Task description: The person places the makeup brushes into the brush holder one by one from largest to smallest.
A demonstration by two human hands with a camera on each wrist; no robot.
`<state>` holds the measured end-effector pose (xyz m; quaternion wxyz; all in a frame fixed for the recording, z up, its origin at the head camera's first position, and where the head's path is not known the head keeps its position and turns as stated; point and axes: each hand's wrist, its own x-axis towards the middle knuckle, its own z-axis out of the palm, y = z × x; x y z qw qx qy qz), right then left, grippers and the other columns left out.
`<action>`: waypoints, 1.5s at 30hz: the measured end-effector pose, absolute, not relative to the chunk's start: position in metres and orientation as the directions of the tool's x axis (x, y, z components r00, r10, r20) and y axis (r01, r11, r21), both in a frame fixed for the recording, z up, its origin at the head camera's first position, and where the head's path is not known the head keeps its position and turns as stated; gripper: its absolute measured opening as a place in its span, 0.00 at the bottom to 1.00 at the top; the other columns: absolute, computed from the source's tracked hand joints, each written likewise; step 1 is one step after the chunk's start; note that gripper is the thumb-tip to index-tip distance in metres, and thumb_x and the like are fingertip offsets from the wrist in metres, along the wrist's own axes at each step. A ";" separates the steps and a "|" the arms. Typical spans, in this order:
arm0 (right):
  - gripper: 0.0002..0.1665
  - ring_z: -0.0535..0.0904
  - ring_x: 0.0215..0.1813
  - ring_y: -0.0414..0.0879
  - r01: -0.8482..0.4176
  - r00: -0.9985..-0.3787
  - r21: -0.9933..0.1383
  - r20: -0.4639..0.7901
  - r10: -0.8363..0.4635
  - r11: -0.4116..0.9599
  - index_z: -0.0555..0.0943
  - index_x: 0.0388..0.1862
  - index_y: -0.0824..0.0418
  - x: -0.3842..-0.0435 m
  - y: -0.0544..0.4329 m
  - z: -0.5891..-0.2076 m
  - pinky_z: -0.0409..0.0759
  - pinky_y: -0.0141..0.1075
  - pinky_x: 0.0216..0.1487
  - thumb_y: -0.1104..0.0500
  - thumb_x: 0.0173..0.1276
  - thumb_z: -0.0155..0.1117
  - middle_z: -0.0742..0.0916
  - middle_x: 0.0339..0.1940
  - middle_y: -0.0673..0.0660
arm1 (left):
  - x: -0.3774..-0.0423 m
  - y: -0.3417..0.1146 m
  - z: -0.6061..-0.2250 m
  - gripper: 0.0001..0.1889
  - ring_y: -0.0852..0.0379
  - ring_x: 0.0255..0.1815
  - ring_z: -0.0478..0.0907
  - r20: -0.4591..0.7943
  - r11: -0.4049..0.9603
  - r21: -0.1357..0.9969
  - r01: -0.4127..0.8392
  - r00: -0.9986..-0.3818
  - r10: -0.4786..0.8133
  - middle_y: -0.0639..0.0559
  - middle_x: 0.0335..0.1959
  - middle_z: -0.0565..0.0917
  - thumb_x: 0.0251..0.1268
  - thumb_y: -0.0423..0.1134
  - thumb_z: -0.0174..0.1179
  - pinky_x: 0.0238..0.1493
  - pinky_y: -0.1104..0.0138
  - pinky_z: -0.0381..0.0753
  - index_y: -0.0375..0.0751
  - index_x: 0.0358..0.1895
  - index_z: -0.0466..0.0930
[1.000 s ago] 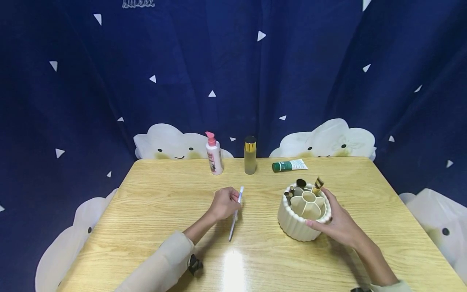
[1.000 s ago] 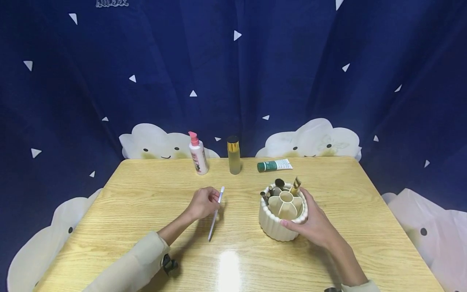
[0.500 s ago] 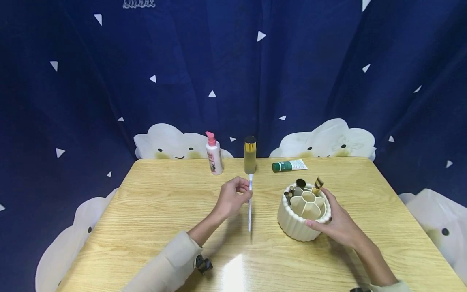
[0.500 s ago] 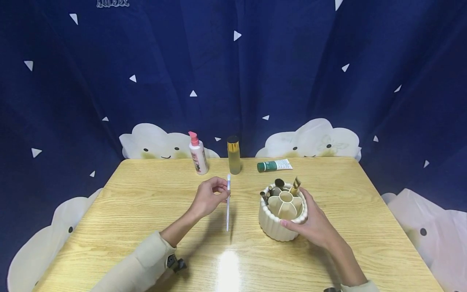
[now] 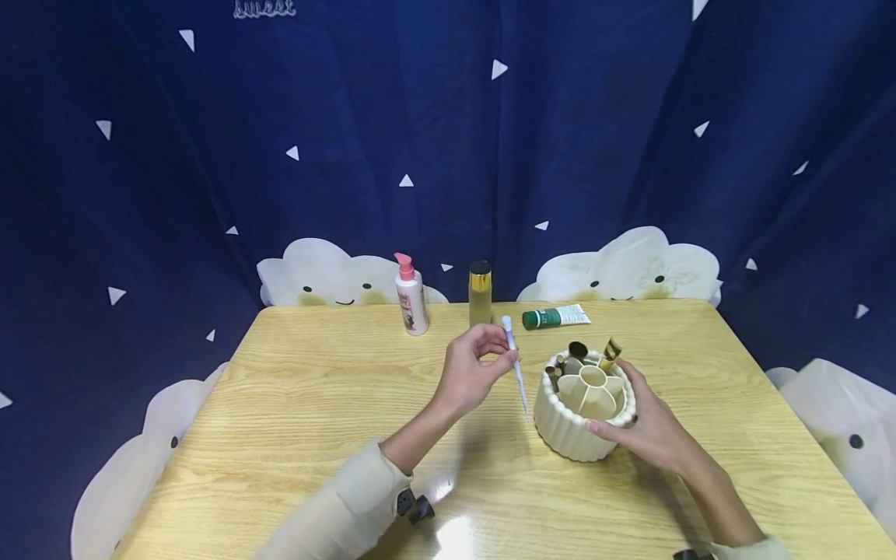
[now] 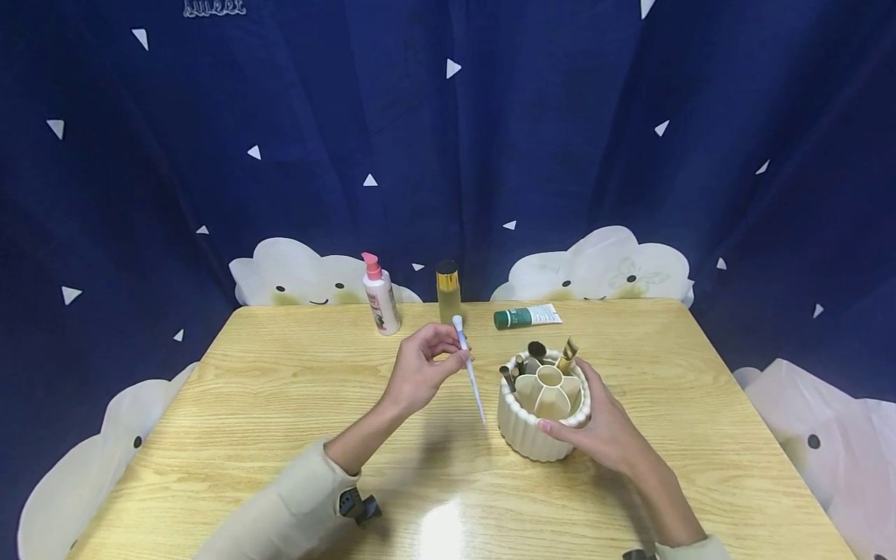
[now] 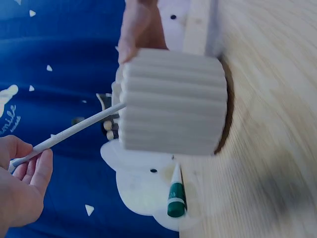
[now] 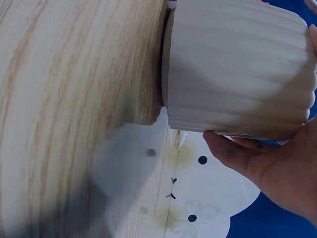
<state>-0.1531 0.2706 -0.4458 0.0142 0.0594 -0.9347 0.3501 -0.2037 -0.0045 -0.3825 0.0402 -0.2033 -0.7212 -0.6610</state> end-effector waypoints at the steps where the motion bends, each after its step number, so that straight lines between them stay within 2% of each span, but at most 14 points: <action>1: 0.66 0.65 0.64 0.74 -0.123 -0.992 -0.654 0.069 -0.102 0.747 0.40 0.77 0.55 -0.153 0.271 -0.446 0.65 0.71 0.55 0.41 0.52 0.72 0.66 0.68 0.75 | -0.202 -0.002 -0.382 0.12 0.56 0.37 0.81 0.323 0.023 0.941 0.339 -0.914 0.245 0.34 0.39 0.83 0.56 0.26 0.62 0.47 0.66 0.83 0.28 0.43 0.76; 6: 0.66 0.66 0.64 0.74 -0.128 -0.992 -0.654 0.077 -0.102 0.746 0.40 0.77 0.55 -0.154 0.271 -0.447 0.65 0.71 0.55 0.41 0.52 0.72 0.67 0.68 0.75 | -0.197 0.008 -0.378 0.12 0.62 0.38 0.80 0.323 -0.082 0.946 0.313 -0.910 0.260 0.32 0.41 0.82 0.57 0.25 0.61 0.41 0.71 0.84 0.27 0.45 0.74; 13: 0.66 0.66 0.64 0.73 -0.131 -0.991 -0.663 0.080 -0.103 0.737 0.41 0.77 0.56 -0.154 0.272 -0.451 0.65 0.71 0.56 0.40 0.52 0.72 0.67 0.68 0.74 | -0.192 0.019 -0.380 0.13 0.51 0.42 0.83 0.358 -0.174 0.930 0.325 -0.907 0.220 0.29 0.41 0.81 0.58 0.24 0.60 0.43 0.70 0.84 0.26 0.46 0.73; 19: 0.66 0.67 0.64 0.73 -0.129 -0.992 -0.664 0.079 -0.103 0.736 0.41 0.77 0.56 -0.153 0.271 -0.449 0.66 0.70 0.56 0.40 0.52 0.71 0.67 0.67 0.74 | -0.189 0.027 -0.383 0.11 0.53 0.42 0.83 0.365 -0.204 0.924 0.324 -0.907 0.213 0.28 0.41 0.81 0.57 0.23 0.60 0.43 0.70 0.84 0.24 0.44 0.73; 23: 0.65 0.67 0.63 0.72 -0.131 -0.991 -0.665 0.081 -0.103 0.735 0.41 0.77 0.56 -0.153 0.271 -0.447 0.66 0.70 0.55 0.40 0.52 0.72 0.68 0.67 0.74 | -0.185 0.031 -0.387 0.09 0.45 0.43 0.84 0.380 -0.201 0.919 0.339 -0.896 0.229 0.28 0.40 0.82 0.59 0.24 0.59 0.43 0.69 0.84 0.24 0.42 0.75; 26: 0.65 0.68 0.63 0.72 -0.137 -0.991 -0.660 0.088 -0.105 0.739 0.41 0.77 0.57 -0.153 0.271 -0.447 0.66 0.70 0.55 0.40 0.52 0.72 0.68 0.67 0.74 | -0.182 0.034 -0.392 0.08 0.38 0.43 0.84 0.392 -0.174 0.918 0.357 -0.885 0.252 0.28 0.39 0.83 0.59 0.25 0.59 0.42 0.69 0.84 0.24 0.41 0.76; 29: 0.65 0.67 0.63 0.73 -0.135 -0.991 -0.657 0.088 -0.102 0.742 0.41 0.77 0.57 -0.154 0.271 -0.447 0.66 0.70 0.55 0.40 0.52 0.71 0.68 0.67 0.74 | -0.180 0.036 -0.397 0.07 0.38 0.42 0.84 0.398 -0.133 0.917 0.376 -0.877 0.270 0.30 0.38 0.84 0.60 0.25 0.59 0.41 0.71 0.84 0.24 0.40 0.77; 39: 0.65 0.67 0.63 0.72 -0.135 -0.991 -0.664 0.087 -0.103 0.736 0.41 0.77 0.56 -0.153 0.271 -0.450 0.67 0.69 0.55 0.40 0.52 0.71 0.68 0.67 0.74 | -0.174 0.043 -0.407 0.04 0.48 0.37 0.86 0.428 0.061 0.883 0.465 -0.853 0.300 0.39 0.35 0.87 0.59 0.28 0.61 0.39 0.76 0.82 0.31 0.36 0.83; 45: 0.65 0.67 0.63 0.72 -0.133 -0.991 -0.659 0.086 -0.101 0.740 0.41 0.77 0.56 -0.153 0.271 -0.451 0.67 0.70 0.54 0.40 0.53 0.71 0.68 0.67 0.74 | -0.173 0.048 -0.414 0.05 0.52 0.36 0.86 0.409 0.169 0.859 0.483 -0.847 0.340 0.40 0.35 0.87 0.57 0.27 0.61 0.35 0.79 0.81 0.29 0.36 0.84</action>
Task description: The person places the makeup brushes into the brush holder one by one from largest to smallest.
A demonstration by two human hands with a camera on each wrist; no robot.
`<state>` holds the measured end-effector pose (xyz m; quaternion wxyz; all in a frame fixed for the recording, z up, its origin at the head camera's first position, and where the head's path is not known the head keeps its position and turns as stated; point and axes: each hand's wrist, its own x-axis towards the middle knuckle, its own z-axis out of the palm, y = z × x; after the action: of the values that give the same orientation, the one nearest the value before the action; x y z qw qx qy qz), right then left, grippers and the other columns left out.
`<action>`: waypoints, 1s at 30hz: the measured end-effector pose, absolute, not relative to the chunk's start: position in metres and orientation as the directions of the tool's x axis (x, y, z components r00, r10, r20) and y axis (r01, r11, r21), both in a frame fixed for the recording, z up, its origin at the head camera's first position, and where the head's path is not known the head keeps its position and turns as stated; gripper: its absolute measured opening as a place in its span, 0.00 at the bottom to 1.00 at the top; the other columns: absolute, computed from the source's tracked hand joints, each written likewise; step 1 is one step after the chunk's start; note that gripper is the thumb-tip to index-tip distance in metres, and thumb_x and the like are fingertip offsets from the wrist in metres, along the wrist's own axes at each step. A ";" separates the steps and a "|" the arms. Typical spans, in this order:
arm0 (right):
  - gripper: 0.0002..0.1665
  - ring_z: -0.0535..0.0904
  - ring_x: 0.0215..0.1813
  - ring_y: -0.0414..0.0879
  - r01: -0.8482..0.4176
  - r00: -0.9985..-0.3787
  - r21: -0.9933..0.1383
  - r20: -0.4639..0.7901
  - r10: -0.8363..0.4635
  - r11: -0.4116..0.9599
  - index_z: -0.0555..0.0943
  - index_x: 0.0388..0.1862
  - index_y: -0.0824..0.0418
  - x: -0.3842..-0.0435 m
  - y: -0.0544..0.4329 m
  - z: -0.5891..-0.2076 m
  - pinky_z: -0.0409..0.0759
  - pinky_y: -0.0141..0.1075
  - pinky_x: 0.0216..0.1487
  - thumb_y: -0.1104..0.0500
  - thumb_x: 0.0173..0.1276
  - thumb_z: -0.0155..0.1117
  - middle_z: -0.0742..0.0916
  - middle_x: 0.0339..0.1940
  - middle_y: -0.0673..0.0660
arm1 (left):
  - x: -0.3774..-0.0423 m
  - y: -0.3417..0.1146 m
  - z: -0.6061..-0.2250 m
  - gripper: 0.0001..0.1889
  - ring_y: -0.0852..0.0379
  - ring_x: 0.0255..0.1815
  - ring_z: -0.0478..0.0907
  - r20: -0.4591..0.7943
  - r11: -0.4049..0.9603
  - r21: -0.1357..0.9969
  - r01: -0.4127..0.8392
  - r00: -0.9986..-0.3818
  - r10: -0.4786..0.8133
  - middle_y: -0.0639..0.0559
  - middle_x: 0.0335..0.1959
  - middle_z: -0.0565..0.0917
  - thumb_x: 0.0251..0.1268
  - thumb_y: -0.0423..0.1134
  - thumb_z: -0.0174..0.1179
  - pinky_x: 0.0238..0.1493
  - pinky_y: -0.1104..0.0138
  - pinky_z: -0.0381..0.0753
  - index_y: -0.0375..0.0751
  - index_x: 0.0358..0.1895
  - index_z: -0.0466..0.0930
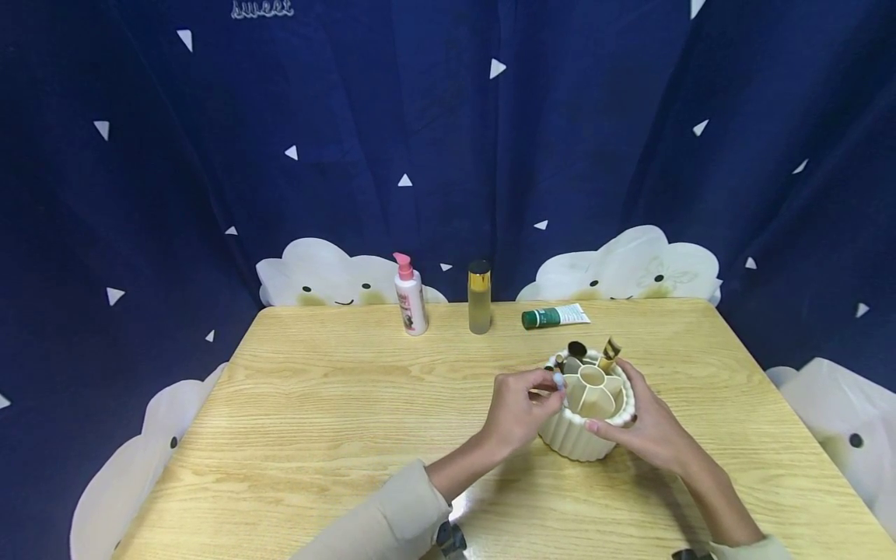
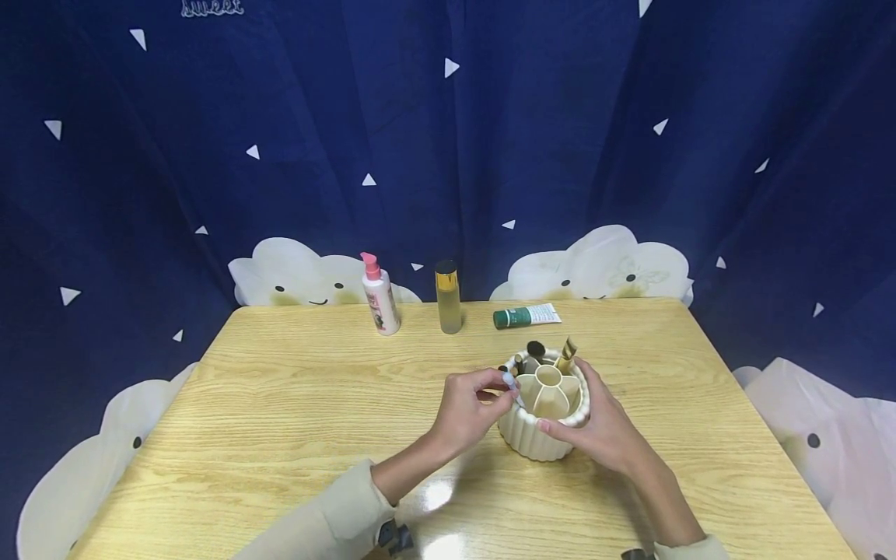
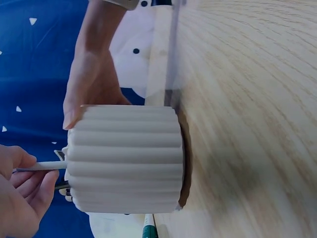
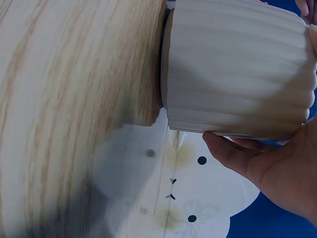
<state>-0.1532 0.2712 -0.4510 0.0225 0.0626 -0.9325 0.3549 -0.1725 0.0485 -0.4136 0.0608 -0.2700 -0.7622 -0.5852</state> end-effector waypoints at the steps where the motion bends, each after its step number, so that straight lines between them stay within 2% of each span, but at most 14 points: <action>1: 0.65 0.67 0.63 0.72 -0.133 -0.991 -0.659 0.086 -0.102 0.740 0.41 0.77 0.56 -0.153 0.271 -0.451 0.67 0.70 0.54 0.40 0.53 0.71 0.68 0.67 0.74 | -0.172 0.049 -0.415 0.05 0.54 0.35 0.86 0.415 0.192 0.847 0.495 -0.843 0.344 0.40 0.34 0.88 0.57 0.27 0.62 0.34 0.79 0.81 0.29 0.36 0.84; 4: 0.65 0.67 0.63 0.72 -0.131 -0.991 -0.656 0.081 -0.103 0.743 0.41 0.77 0.56 -0.154 0.270 -0.451 0.67 0.70 0.54 0.40 0.53 0.71 0.67 0.67 0.74 | -0.172 0.051 -0.418 0.05 0.65 0.29 0.82 0.439 0.281 0.795 0.537 -0.830 0.346 0.45 0.30 0.88 0.57 0.28 0.62 0.29 0.84 0.77 0.32 0.36 0.85; 7: 0.65 0.67 0.63 0.73 -0.126 -0.992 -0.653 0.074 -0.102 0.747 0.41 0.77 0.55 -0.154 0.269 -0.449 0.68 0.70 0.53 0.40 0.53 0.70 0.67 0.67 0.74 | -0.171 0.052 -0.422 0.05 0.73 0.22 0.72 0.471 0.381 0.725 0.573 -0.817 0.332 0.51 0.25 0.86 0.56 0.30 0.63 0.22 0.86 0.71 0.36 0.35 0.86; 10: 0.65 0.68 0.63 0.73 -0.119 -0.993 -0.651 0.066 -0.101 0.750 0.40 0.77 0.56 -0.154 0.268 -0.447 0.68 0.70 0.53 0.39 0.53 0.70 0.68 0.67 0.75 | -0.171 0.054 -0.425 0.04 0.76 0.18 0.64 0.498 0.445 0.672 0.592 -0.806 0.320 0.54 0.24 0.86 0.55 0.32 0.65 0.18 0.86 0.65 0.39 0.34 0.86; 13: 0.65 0.68 0.63 0.73 -0.117 -0.993 -0.653 0.061 -0.101 0.748 0.40 0.77 0.56 -0.153 0.267 -0.445 0.68 0.70 0.53 0.40 0.53 0.70 0.67 0.67 0.75 | -0.172 0.056 -0.428 0.04 0.77 0.17 0.61 0.505 0.465 0.660 0.590 -0.807 0.307 0.54 0.27 0.87 0.55 0.34 0.66 0.17 0.85 0.63 0.40 0.34 0.87; 18: 0.65 0.68 0.62 0.74 -0.124 -0.992 -0.653 0.069 -0.104 0.747 0.40 0.77 0.56 -0.153 0.268 -0.446 0.67 0.70 0.53 0.40 0.53 0.71 0.67 0.67 0.75 | -0.173 0.055 -0.431 0.04 0.76 0.18 0.62 0.481 0.430 0.704 0.565 -0.825 0.296 0.55 0.28 0.88 0.54 0.35 0.67 0.17 0.84 0.64 0.41 0.33 0.85; 22: 0.66 0.67 0.62 0.74 -0.129 -0.991 -0.656 0.072 -0.108 0.743 0.39 0.77 0.56 -0.153 0.268 -0.447 0.67 0.71 0.53 0.40 0.53 0.71 0.67 0.67 0.76 | -0.173 0.050 -0.432 0.05 0.74 0.21 0.69 0.494 0.379 0.720 0.581 -0.813 0.309 0.54 0.29 0.87 0.54 0.35 0.67 0.20 0.84 0.69 0.41 0.34 0.85; 25: 0.66 0.68 0.62 0.73 -0.127 -0.992 -0.661 0.076 -0.103 0.739 0.40 0.77 0.56 -0.152 0.269 -0.448 0.67 0.71 0.53 0.40 0.52 0.72 0.68 0.67 0.75 | -0.174 0.043 -0.432 0.06 0.69 0.25 0.75 0.504 0.343 0.731 0.590 -0.806 0.312 0.51 0.32 0.88 0.55 0.35 0.67 0.24 0.83 0.72 0.39 0.36 0.84; 30: 0.68 0.68 0.62 0.73 -0.115 -0.993 -0.666 0.067 -0.094 0.737 0.41 0.77 0.56 -0.152 0.272 -0.446 0.68 0.69 0.55 0.41 0.49 0.74 0.68 0.67 0.74 | -0.177 0.023 -0.434 0.10 0.56 0.27 0.81 0.492 0.340 0.747 0.571 -0.819 0.294 0.47 0.35 0.87 0.54 0.35 0.68 0.25 0.82 0.74 0.37 0.39 0.83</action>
<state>-0.1522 0.2717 -0.4457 0.0145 0.0562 -0.9319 0.3579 -0.1773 0.0234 -0.4336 0.1364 -0.2680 -0.8071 -0.5082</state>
